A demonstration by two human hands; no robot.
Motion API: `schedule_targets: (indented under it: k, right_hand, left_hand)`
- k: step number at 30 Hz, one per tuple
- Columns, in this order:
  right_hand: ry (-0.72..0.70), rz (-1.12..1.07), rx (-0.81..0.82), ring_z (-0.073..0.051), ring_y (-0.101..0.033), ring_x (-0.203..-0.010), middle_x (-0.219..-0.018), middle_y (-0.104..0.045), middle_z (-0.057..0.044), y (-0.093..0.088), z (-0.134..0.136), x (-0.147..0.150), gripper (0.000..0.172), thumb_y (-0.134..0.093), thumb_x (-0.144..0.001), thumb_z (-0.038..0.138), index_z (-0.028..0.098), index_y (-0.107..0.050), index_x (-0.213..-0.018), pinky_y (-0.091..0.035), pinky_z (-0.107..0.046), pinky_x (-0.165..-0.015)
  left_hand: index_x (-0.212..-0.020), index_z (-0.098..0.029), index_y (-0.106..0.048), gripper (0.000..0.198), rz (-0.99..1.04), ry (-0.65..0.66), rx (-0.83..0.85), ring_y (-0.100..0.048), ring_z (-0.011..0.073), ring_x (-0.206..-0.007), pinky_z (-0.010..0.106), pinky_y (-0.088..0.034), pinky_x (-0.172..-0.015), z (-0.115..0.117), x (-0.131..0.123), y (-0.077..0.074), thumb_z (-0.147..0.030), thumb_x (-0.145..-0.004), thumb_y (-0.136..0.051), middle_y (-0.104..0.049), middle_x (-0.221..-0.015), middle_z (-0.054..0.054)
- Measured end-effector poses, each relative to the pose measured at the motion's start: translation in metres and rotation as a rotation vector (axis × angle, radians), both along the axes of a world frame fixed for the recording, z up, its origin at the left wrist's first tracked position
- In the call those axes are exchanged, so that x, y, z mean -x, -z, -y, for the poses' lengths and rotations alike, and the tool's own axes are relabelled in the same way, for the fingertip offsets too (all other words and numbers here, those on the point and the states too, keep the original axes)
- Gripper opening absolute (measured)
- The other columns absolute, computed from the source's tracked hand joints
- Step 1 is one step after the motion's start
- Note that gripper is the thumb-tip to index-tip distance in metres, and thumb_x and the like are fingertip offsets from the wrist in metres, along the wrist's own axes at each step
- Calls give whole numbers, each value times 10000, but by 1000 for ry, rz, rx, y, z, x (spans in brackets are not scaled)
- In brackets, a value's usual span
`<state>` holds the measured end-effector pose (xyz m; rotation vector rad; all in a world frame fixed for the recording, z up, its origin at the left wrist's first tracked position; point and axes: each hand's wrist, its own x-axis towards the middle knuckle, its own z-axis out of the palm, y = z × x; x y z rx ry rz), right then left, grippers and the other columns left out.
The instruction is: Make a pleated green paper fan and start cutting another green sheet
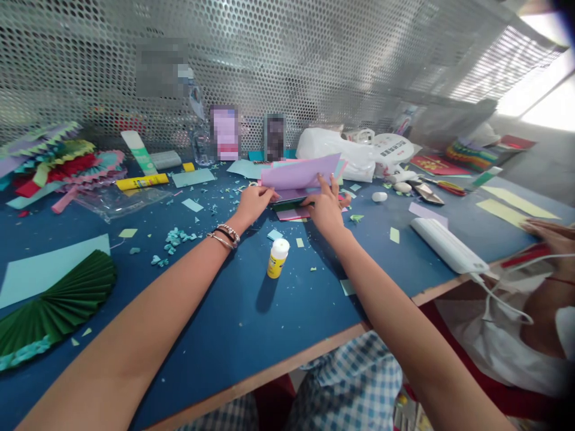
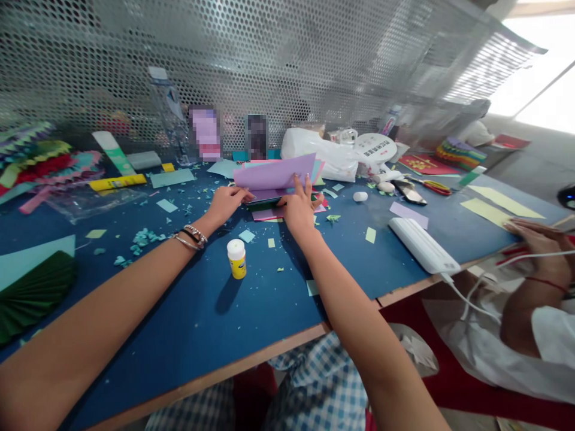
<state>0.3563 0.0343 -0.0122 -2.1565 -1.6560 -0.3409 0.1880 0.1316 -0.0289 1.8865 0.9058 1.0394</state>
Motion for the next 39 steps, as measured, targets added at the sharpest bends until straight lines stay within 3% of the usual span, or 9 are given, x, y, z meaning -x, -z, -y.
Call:
schedule_targets:
  k: [4, 9, 14, 21, 25, 30, 32, 35, 39]
  right_hand:
    - [-26, 3, -4, -322, -82, -1395, -1512, -253, -19, 1, 1, -1, 269, -511, -754, 131, 243, -737, -845, -88, -624, -1039]
    - [-41, -5, -13, -333, -91, -1393, -1504, -272, -25, 1, 2, -2, 271, -500, -772, 146, 240, -742, -850, -90, -630, -1040]
    - [-28, -2, 15, -334, -100, -1393, -1512, -256, -22, 0, 2, 0, 290, -488, -774, 119, 248, -742, -833, -82, -633, -1036]
    - [-37, -1, -5, -321, -91, -1392, -1512, -256, -28, 1, 1, -1, 265, -505, -775, 129, 247, -737, -825, -68, -649, -1019]
    - [-43, 2, -22, -330, -109, -1384, -1504, -271, -38, 0, 1, 0, 225, -524, -788, 170, 239, -737, -798, -88, -643, -1008]
    - [-52, 2, -80, -334, -180, -1364, -1474, -333, -54, -5, 4, 0, 239, -498, -795, 176, 227, -731, -796, -147, -603, -997]
    - [-61, -7, -116, -323, -219, -1345, -1437, -393, -56, -6, 3, -1, 252, -483, -796, 164, 226, -727, -812, -165, -578, -996]
    - [-35, -46, -174, -316, -278, -1293, -1361, -480, -53, -4, 0, -5, 255, -477, -808, 172, 235, -722, -837, -184, -555, -982]
    - [13, -143, -228, -310, -368, -1178, -1232, -571, -55, -3, -4, -6, 223, -500, -829, 259, 241, -721, -807, -227, -525, -938]
  left_hand:
    - [-781, -153, -711, 334, -116, 36, -173, -634, 168, -766, 276, -463, -760, 6, 1, -4, -361, -859, -461, -720, -823, 62]
    - [-844, -174, -714, 273, -197, 92, -335, -601, 167, -819, 280, -437, -799, 9, 1, -5, -408, -798, -581, -709, -890, 57]
    - [-723, -173, -730, 381, -272, -56, -289, -577, 182, -666, 288, -396, -647, -1, 3, 2, -475, -821, -521, -696, -722, 53]
    - [-663, -152, -698, 456, -306, -36, -291, -510, 167, -591, 285, -343, -598, -4, 3, 3, -463, -860, -428, -645, -644, 50]
    - [-619, -158, -657, 461, -327, -38, -342, -498, 165, -590, 296, -370, -644, -1, 2, 1, -425, -885, -392, -624, -621, 47]
    - [-867, -167, -664, 337, -222, -42, -659, -548, 206, -887, 317, -393, -836, 23, 6, -15, -413, -880, -435, -650, -896, 82]
    - [-827, -168, -667, 369, -291, -21, -755, -553, 223, -899, 334, -397, -826, 34, 6, -19, -439, -880, -422, -643, -872, 98]
    - [-653, -160, -662, 528, -455, -26, -682, -581, 224, -757, 341, -406, -725, 45, 2, -19, -486, -903, -330, -627, -686, 108]
    - [-545, -154, -647, 671, -427, -125, -294, -591, 206, -624, 313, -410, -629, 43, -8, -12, -599, -885, -276, -601, -530, 104]
